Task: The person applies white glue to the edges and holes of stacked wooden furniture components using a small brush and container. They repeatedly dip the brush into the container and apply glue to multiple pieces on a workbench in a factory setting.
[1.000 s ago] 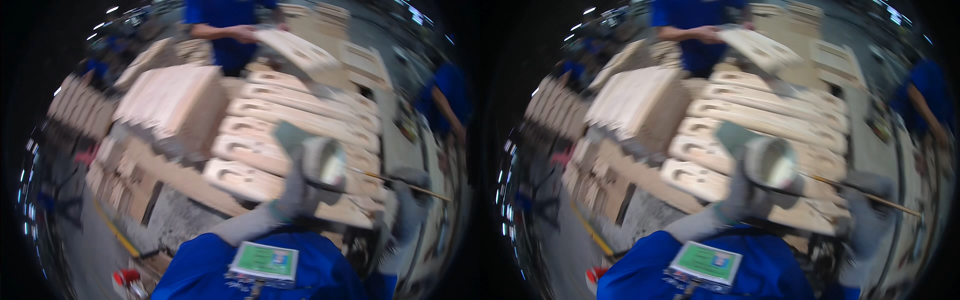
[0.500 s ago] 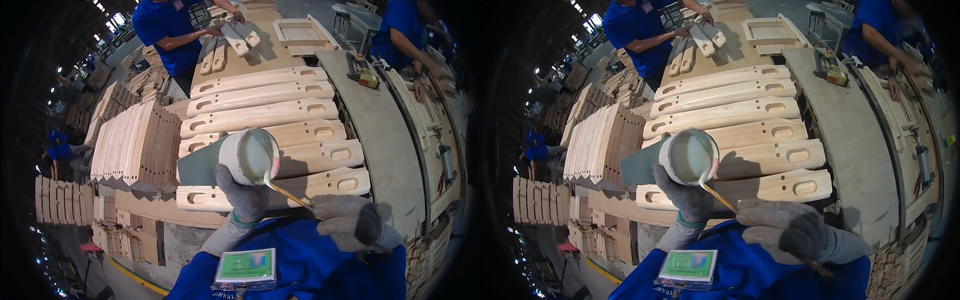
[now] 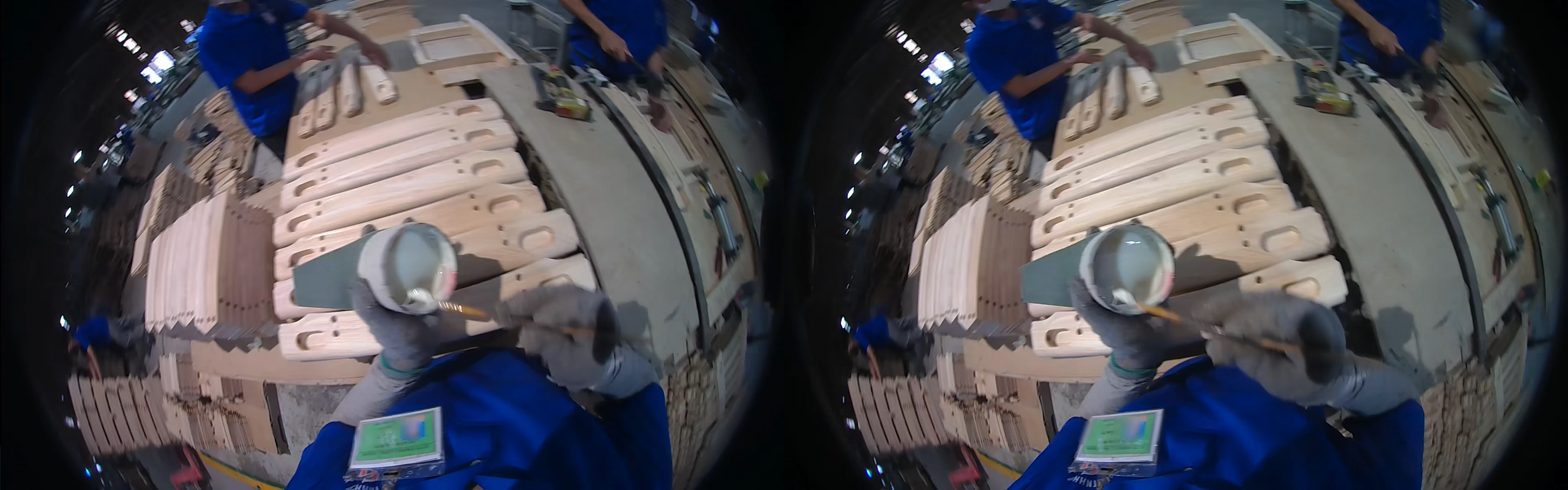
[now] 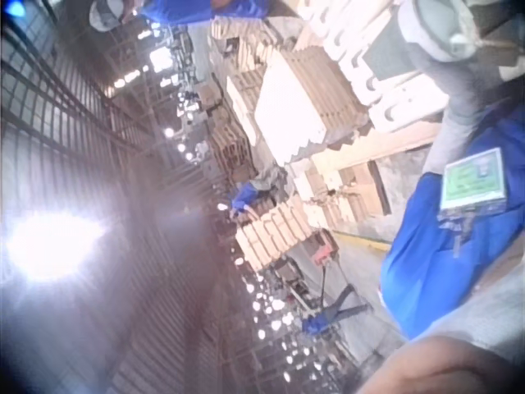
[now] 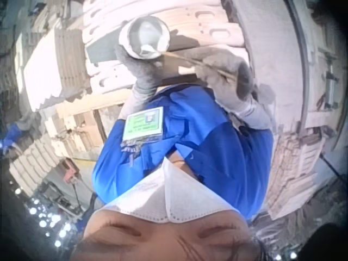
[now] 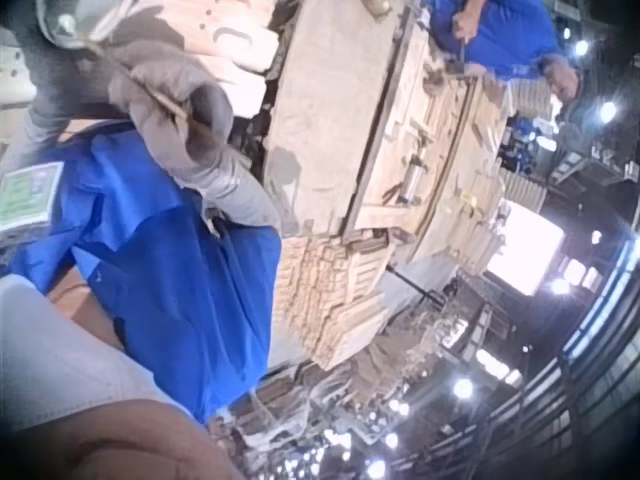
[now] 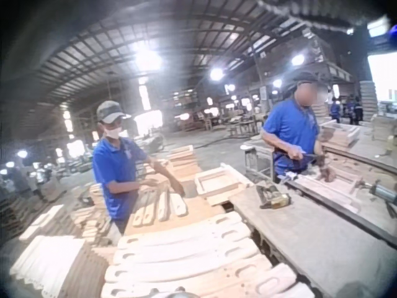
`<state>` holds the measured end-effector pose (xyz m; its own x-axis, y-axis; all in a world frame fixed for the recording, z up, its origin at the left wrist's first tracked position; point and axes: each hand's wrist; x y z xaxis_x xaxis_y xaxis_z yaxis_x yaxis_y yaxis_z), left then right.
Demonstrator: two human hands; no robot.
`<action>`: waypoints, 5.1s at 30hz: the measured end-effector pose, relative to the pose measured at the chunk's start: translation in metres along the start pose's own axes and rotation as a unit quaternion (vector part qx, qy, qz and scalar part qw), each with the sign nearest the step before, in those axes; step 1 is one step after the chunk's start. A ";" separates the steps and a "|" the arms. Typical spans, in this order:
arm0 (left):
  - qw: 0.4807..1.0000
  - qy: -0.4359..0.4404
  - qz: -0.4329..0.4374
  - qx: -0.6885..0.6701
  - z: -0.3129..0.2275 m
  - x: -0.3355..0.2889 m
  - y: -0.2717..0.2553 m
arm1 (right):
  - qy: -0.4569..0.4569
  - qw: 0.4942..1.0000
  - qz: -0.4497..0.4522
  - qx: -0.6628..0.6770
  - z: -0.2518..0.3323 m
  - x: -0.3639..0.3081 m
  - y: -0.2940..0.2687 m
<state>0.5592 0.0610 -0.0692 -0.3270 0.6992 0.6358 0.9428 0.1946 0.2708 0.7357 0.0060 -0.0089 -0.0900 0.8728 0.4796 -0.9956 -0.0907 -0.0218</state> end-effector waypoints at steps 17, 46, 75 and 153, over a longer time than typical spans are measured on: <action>0.937 -0.006 0.191 0.293 0.021 -0.021 0.000 | 0.332 0.868 0.065 -0.363 0.010 0.031 -0.043; 0.949 0.002 0.188 0.251 0.016 -0.021 0.000 | 0.325 0.861 0.070 -0.385 0.008 0.037 -0.042; 0.961 0.032 0.196 0.193 0.024 -0.025 -0.006 | 0.343 0.897 0.024 -0.278 0.012 0.043 -0.058; 0.901 -0.227 -0.224 -0.295 -0.224 -0.080 -0.340 | -0.014 0.929 0.356 -0.096 0.086 -0.064 0.296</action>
<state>0.2503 -0.2152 -0.0506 -0.4786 0.8770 0.0425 0.4810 0.2214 0.8483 0.4485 -0.1178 0.0298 -0.7303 0.6106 0.3064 -0.6697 -0.5515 -0.4973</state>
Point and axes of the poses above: each hand's wrist, its own x-axis towards the middle knuckle, its own y-axis out of the palm, z = x × y, and after that the axes turned 7 degrees about y, right-handed
